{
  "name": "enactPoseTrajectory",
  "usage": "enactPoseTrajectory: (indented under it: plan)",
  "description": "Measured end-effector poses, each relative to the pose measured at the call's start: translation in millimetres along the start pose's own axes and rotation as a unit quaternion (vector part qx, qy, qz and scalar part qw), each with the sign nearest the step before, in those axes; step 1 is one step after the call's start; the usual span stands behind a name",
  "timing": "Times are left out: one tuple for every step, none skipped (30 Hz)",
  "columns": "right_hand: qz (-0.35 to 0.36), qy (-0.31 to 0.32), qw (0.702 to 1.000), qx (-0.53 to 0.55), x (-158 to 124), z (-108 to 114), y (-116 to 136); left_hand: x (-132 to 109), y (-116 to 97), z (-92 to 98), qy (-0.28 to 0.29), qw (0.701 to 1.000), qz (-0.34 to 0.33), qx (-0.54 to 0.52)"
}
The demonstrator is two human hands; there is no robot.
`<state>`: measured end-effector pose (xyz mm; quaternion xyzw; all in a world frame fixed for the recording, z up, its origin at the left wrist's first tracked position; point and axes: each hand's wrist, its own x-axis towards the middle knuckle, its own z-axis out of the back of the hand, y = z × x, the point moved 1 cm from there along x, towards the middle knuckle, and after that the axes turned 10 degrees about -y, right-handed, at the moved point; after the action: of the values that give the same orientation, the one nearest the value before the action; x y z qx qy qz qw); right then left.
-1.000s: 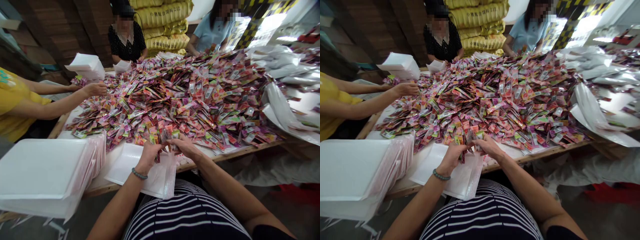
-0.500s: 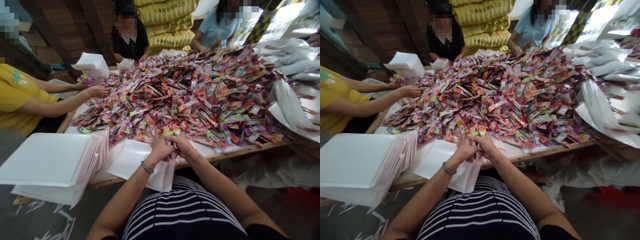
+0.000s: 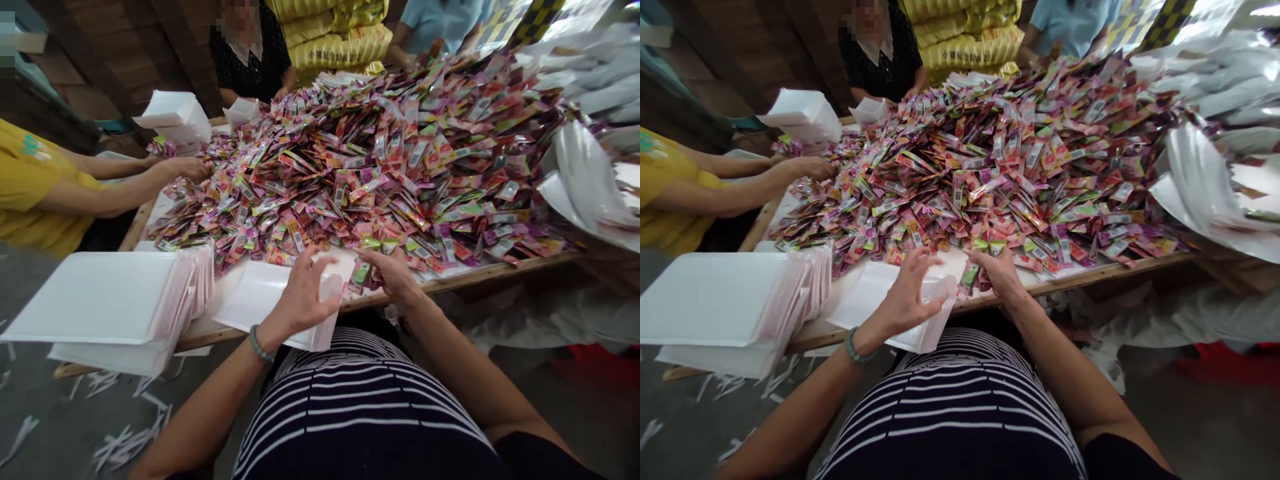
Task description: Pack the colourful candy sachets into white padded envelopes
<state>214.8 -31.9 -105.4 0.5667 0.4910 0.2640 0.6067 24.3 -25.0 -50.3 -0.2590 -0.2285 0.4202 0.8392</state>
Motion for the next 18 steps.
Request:
enactPoseTrajectory:
  plan:
    - [0.025, -0.017, 0.999, -0.017, -5, 5, 0, -12, -1, -1.8, 0.024, 0.997, -0.018, 0.076]
    - [0.046, -0.024, 0.998, -0.027, -10, 7, -2, -23, -1, -4.9, 0.061, 0.988, -0.023, 0.142]
    - [0.062, -0.014, 0.997, -0.035, -16, 7, -5, -32, -1, -8.4, 0.098, 0.976, -0.016, 0.196]
    - [0.071, 0.017, 0.996, -0.045, -22, 3, -10, -40, 1, -11.7, 0.122, 0.963, -0.001, 0.239]
    - [0.081, 0.053, 0.994, -0.058, -27, -2, -15, -47, 3, -14.2, 0.128, 0.954, 0.016, 0.272]
    - [0.095, 0.089, 0.989, -0.075, -32, -9, -20, -51, 5, -15.6, 0.119, 0.946, 0.029, 0.299]
    - [0.113, 0.123, 0.981, -0.101, -35, -16, -26, -55, 6, -16.0, 0.103, 0.941, 0.035, 0.32]
    - [0.132, 0.149, 0.971, -0.132, -38, -23, -31, -57, 7, -15.5, 0.083, 0.937, 0.033, 0.336]
    - [0.152, 0.162, 0.961, -0.166, -39, -29, -35, -60, 7, -14.2, 0.065, 0.935, 0.026, 0.348]
    - [0.168, 0.166, 0.951, -0.201, -39, -34, -38, -62, 6, -12.5, 0.051, 0.934, 0.014, 0.355]
    - [0.179, 0.16, 0.942, -0.235, -38, -37, -40, -64, 5, -10.6, 0.041, 0.932, 0.003, 0.36]
    - [0.186, 0.15, 0.933, -0.267, -37, -39, -41, -67, 3, -8.6, 0.031, 0.93, -0.001, 0.368]
    - [0.193, 0.144, 0.924, -0.297, -35, -41, -42, -69, 0, -6.7, 0.021, 0.925, 0.006, 0.378]
    - [0.203, 0.141, 0.914, -0.322, -35, -42, -43, -71, -2, -5.1, 0.012, 0.92, 0.025, 0.391]
    - [0.214, 0.141, 0.905, -0.341, -34, -42, -44, -73, -3, -3.8, 0.007, 0.915, 0.052, 0.401]
    - [0.227, 0.143, 0.897, -0.351, -35, -42, -44, -74, -4, -3.0, 0.006, 0.91, 0.084, 0.406]
    - [0.241, 0.147, 0.892, -0.354, -37, -42, -45, -75, -4, -2.5, 0.009, 0.908, 0.114, 0.404]
    - [0.258, 0.15, 0.887, -0.352, -39, -43, -46, -76, -3, -2.4, 0.014, 0.909, 0.137, 0.394]
